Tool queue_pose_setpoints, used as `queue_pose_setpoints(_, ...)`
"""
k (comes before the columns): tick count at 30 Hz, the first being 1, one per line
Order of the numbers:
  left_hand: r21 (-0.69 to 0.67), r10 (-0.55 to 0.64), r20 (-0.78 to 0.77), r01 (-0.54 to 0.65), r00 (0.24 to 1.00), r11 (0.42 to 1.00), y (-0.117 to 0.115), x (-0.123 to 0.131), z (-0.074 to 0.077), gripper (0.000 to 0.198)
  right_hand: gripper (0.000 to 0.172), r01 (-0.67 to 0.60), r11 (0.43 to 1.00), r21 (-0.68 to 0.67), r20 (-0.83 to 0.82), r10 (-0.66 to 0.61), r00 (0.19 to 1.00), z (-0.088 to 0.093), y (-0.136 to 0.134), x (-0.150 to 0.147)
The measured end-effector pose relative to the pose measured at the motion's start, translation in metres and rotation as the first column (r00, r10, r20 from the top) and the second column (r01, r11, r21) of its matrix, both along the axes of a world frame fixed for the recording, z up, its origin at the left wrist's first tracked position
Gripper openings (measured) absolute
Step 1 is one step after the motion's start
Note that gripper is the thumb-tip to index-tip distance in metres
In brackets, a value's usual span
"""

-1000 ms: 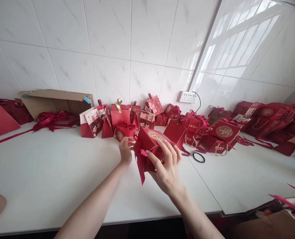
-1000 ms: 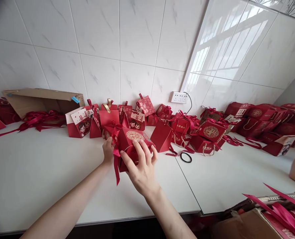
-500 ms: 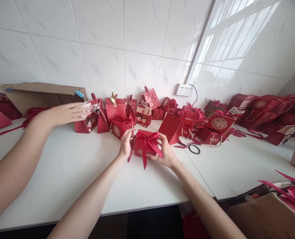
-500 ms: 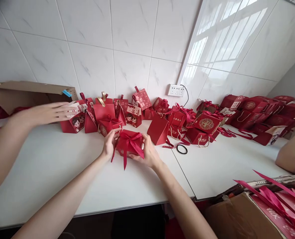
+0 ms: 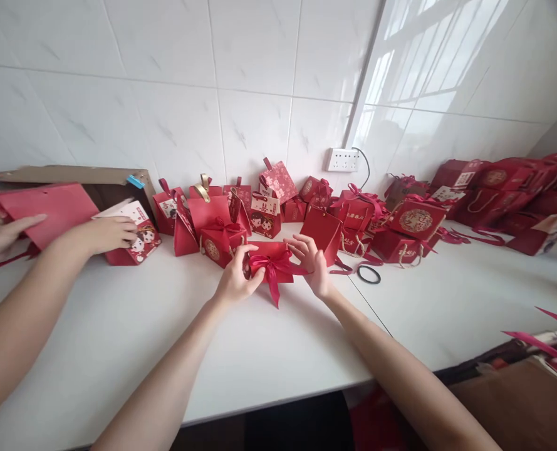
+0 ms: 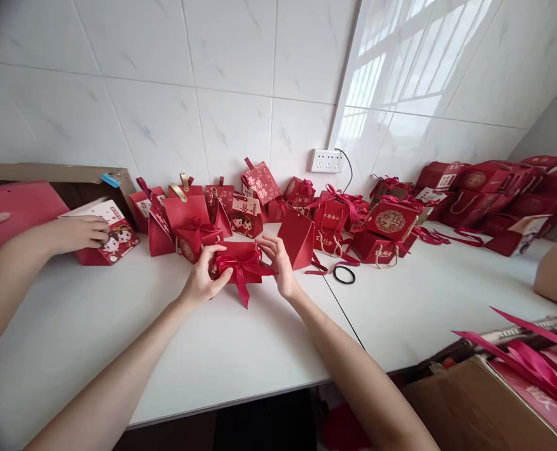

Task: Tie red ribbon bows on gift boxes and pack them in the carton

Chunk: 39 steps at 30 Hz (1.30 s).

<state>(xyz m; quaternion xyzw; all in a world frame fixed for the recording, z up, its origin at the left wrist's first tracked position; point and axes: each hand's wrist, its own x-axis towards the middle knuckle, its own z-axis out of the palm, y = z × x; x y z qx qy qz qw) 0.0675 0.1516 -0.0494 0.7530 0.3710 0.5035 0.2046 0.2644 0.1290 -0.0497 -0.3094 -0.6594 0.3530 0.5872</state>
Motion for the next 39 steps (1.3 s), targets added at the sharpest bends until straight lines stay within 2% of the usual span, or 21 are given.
queue_pose_setpoints(2, -0.019, -0.014, 0.017, 0.014, 1.000, 1.000, -0.002, 0.003, 0.000, 0.036, 0.061, -0.005, 0.998, -0.056, 0.015, 0.006, 1.000, 0.009, -0.002, 0.006)
queue_pose_setpoints(5, -0.045, -0.044, 0.046, 0.046, 0.998, 0.998, -0.004, 0.007, 0.001, 0.033, 0.040, 0.034, 0.998, -0.044, 0.222, -0.023, 0.975, 0.019, -0.003, 0.011)
queue_pose_setpoints(7, -0.048, -0.049, 0.040, 0.051, 0.998, 0.998, -0.004, 0.007, 0.003, 0.028, 0.035, 0.094, 0.996, -0.003, 0.334, -0.088, 0.938, 0.020, -0.004, 0.011)
queue_pose_setpoints(10, -0.025, -0.022, 0.002, 0.022, 1.000, 0.999, -0.004, 0.006, 0.003, 0.018, 0.033, 0.151, 0.988, 0.037, 0.382, -0.153, 0.911, 0.018, -0.004, 0.010)
queue_pose_setpoints(13, -0.011, 0.026, -0.010, -0.026, 1.000, 1.000, -0.003, 0.005, 0.000, 0.016, 0.031, 0.182, 0.980, 0.079, 0.386, -0.198, 0.901, 0.017, -0.003, 0.010)
queue_pose_setpoints(15, 0.000, 0.058, -0.012, -0.058, 0.998, 0.998, -0.002, 0.006, -0.001, 0.015, 0.040, 0.203, 0.975, 0.093, 0.383, -0.224, 0.896, 0.017, -0.002, 0.010)
queue_pose_setpoints(18, 0.096, 0.106, -0.005, -0.105, 0.994, 0.990, 0.002, 0.005, 0.001, 0.015, 0.048, 0.216, 0.974, 0.070, 0.367, -0.226, 0.902, 0.017, -0.002, 0.009)
queue_pose_setpoints(21, 0.151, 0.085, -0.027, -0.080, 0.996, 0.985, 0.005, 0.001, 0.004, 0.015, 0.046, 0.193, 0.980, 0.046, 0.327, -0.197, 0.924, 0.015, -0.003, 0.007)
queue_pose_setpoints(24, 0.080, 0.032, -0.025, -0.029, 0.999, 0.996, 0.005, -0.002, 0.007, 0.015, 0.031, 0.148, 0.989, -0.016, 0.223, -0.141, 0.965, 0.013, -0.005, 0.003)
queue_pose_setpoints(26, 0.036, 0.019, 0.020, -0.020, 1.000, 0.999, 0.004, -0.001, 0.006, 0.014, 0.040, 0.125, 0.991, -0.042, 0.162, -0.117, 0.980, 0.011, -0.005, 0.002)
queue_pose_setpoints(28, 0.009, 0.013, 0.072, -0.013, 0.997, 1.000, 0.004, 0.000, 0.005, 0.013, 0.043, 0.152, 0.988, -0.026, 0.176, -0.145, 0.974, 0.011, -0.004, 0.001)
queue_pose_setpoints(30, -0.023, 0.008, 0.112, -0.006, 0.994, 1.000, 0.004, 0.002, 0.003, 0.014, 0.031, 0.217, 0.976, 0.001, 0.236, -0.211, 0.949, 0.012, -0.004, 0.002)
queue_pose_setpoints(32, -0.056, 0.001, 0.141, 0.007, 0.990, 0.998, 0.006, 0.002, 0.002, 0.017, 0.030, 0.268, 0.964, 0.003, 0.273, -0.258, 0.927, 0.014, -0.004, 0.002)
queue_pose_setpoints(36, -0.077, -0.059, 0.195, 0.075, 0.979, 0.994, 0.008, 0.004, 0.000, 0.023, 0.029, 0.268, 0.962, -0.058, 0.254, -0.245, 0.936, 0.018, -0.004, 0.003)
queue_pose_setpoints(39, -0.092, -0.061, 0.220, 0.083, 0.974, 0.992, 0.006, 0.006, 0.001, 0.024, 0.026, 0.251, 0.963, -0.096, 0.225, -0.225, 0.948, 0.019, -0.004, 0.003)
